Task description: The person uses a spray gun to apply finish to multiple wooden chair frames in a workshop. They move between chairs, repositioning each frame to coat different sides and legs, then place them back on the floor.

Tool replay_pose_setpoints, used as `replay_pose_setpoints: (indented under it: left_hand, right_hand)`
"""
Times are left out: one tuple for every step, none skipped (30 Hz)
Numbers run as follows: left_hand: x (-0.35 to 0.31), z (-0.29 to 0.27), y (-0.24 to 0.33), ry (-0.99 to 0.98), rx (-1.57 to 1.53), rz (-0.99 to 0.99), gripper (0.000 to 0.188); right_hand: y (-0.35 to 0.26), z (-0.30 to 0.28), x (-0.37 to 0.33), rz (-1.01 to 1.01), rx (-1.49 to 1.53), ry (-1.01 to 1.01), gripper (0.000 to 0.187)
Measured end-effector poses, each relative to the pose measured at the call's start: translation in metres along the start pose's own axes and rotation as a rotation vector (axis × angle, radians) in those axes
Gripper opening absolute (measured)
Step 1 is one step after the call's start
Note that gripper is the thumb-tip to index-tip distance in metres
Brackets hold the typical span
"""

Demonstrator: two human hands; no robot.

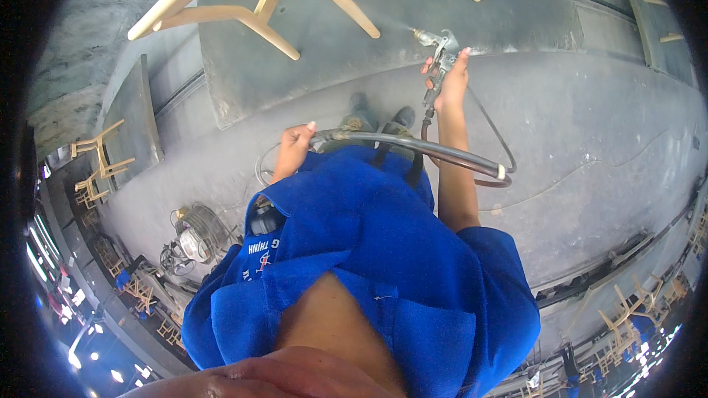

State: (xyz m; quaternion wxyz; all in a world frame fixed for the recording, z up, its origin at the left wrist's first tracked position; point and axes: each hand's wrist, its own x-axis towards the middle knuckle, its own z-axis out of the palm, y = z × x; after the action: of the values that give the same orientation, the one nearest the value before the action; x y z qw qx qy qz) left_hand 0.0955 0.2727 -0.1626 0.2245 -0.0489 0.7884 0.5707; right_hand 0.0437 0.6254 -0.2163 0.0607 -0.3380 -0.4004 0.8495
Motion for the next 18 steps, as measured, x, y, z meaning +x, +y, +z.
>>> replay_pose_setpoints:
  left_hand:
    - [0.002, 0.007, 0.004, -0.022, 0.003, 0.036, 0.054]
    - [0.005, 0.012, 0.007, -0.047, -0.023, 0.034, 0.054]
    - [0.007, 0.015, 0.009, -0.067, -0.003, 0.032, 0.054]
    - [0.008, 0.016, 0.011, -0.075, 0.012, 0.033, 0.055]
    - [0.009, 0.016, 0.012, -0.084, 0.026, 0.031, 0.055]
    - [0.010, 0.012, 0.013, -0.108, 0.042, 0.026, 0.053]
    - [0.010, 0.005, 0.013, -0.133, 0.058, 0.020, 0.051]
    - [0.010, -0.001, 0.013, -0.156, 0.072, 0.012, 0.050]
    - [0.009, -0.007, 0.011, -0.144, 0.076, 0.023, 0.052]
    - [0.008, -0.015, 0.009, -0.131, 0.080, 0.034, 0.054]
    - [0.007, -0.021, 0.007, -0.117, 0.083, 0.045, 0.056]
    - [0.004, -0.031, 0.003, -0.112, 0.071, 0.038, 0.056]
    - [0.000, -0.040, -0.002, -0.109, 0.058, 0.029, 0.055]
    - [-0.004, -0.050, -0.006, -0.107, 0.043, 0.020, 0.055]
    - [-0.007, -0.065, -0.013, -0.068, 0.022, -0.006, 0.054]
    - [-0.013, -0.081, -0.020, -0.034, 0.003, -0.035, 0.053]
    - [-0.016, -0.099, -0.029, 0.003, -0.021, -0.036, 0.052]
    - [-0.020, -0.118, -0.037, 0.021, -0.040, -0.030, 0.050]
  right_hand:
    - [-0.010, 0.006, -0.010, -0.016, 0.073, -0.076, 0.068]
    - [-0.020, 0.010, -0.021, -0.033, 0.143, -0.152, 0.070]
    - [-0.028, 0.012, -0.030, -0.068, 0.216, -0.269, 0.073]
    - [-0.036, 0.011, -0.040, -0.080, 0.247, -0.325, 0.073]
    - [-0.039, 0.011, -0.047, -0.058, 0.313, -0.290, 0.074]
    - [-0.041, 0.009, -0.052, -0.064, 0.395, -0.333, 0.075]
    - [-0.040, 0.007, -0.056, -0.075, 0.479, -0.379, 0.076]
    - [-0.036, 0.005, -0.059, -0.069, 0.481, -0.333, 0.076]
    - [-0.029, 0.005, -0.059, -0.063, 0.434, -0.286, 0.075]
    - [-0.020, 0.005, -0.059, -0.055, 0.386, -0.239, 0.074]
    - [-0.011, 0.005, -0.057, -0.044, 0.337, -0.168, 0.074]
    - [0.003, 0.007, -0.057, -0.078, 0.274, -0.132, 0.072]
    - [0.018, 0.011, -0.055, -0.059, 0.164, -0.006, 0.071]
    - [0.033, 0.015, -0.051, -0.049, 0.054, 0.112, 0.070]
    - [0.052, 0.020, -0.048, -0.040, -0.063, 0.243, 0.070]
    - [0.072, 0.025, -0.047, -0.099, -0.151, 0.303, 0.063]
    - [0.091, 0.030, -0.046, -0.109, -0.248, 0.338, 0.060]
    - [0.108, 0.035, -0.044, -0.131, -0.343, 0.365, 0.057]
